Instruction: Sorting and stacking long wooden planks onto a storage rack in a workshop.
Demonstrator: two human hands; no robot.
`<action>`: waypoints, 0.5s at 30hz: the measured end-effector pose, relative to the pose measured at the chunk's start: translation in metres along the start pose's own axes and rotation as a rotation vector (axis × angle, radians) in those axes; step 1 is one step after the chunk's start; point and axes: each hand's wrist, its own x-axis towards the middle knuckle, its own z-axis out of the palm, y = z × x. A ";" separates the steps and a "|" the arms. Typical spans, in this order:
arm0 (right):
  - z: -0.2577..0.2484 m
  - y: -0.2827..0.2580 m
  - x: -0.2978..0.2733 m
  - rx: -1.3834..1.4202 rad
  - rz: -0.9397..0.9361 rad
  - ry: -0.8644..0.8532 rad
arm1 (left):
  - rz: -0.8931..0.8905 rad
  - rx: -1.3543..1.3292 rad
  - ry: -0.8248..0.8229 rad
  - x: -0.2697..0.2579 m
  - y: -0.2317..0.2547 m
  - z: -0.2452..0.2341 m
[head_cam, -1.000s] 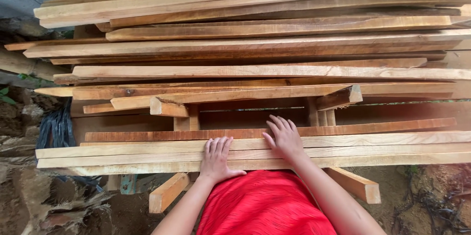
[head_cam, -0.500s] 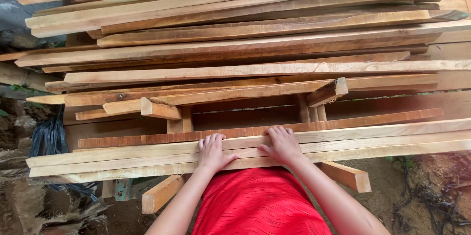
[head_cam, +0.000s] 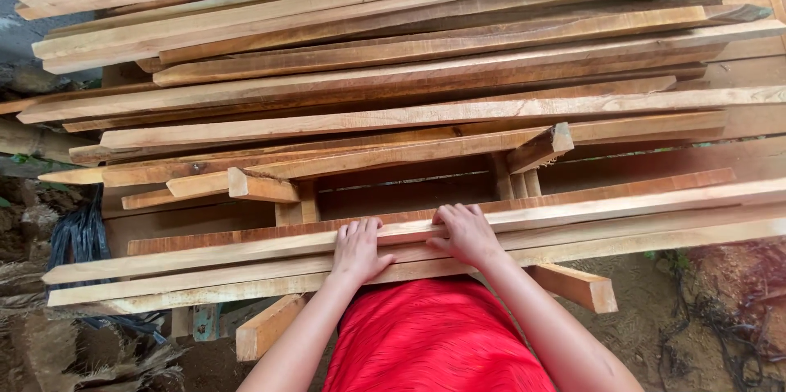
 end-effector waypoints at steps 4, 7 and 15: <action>0.014 0.005 -0.004 -0.035 -0.023 0.153 | 0.103 0.008 0.178 -0.010 -0.004 0.020; 0.028 0.008 -0.007 0.006 -0.068 0.268 | 0.144 0.002 0.229 -0.014 -0.008 0.025; 0.020 -0.001 -0.005 -0.056 -0.053 0.076 | 0.097 -0.054 0.170 -0.009 -0.013 0.032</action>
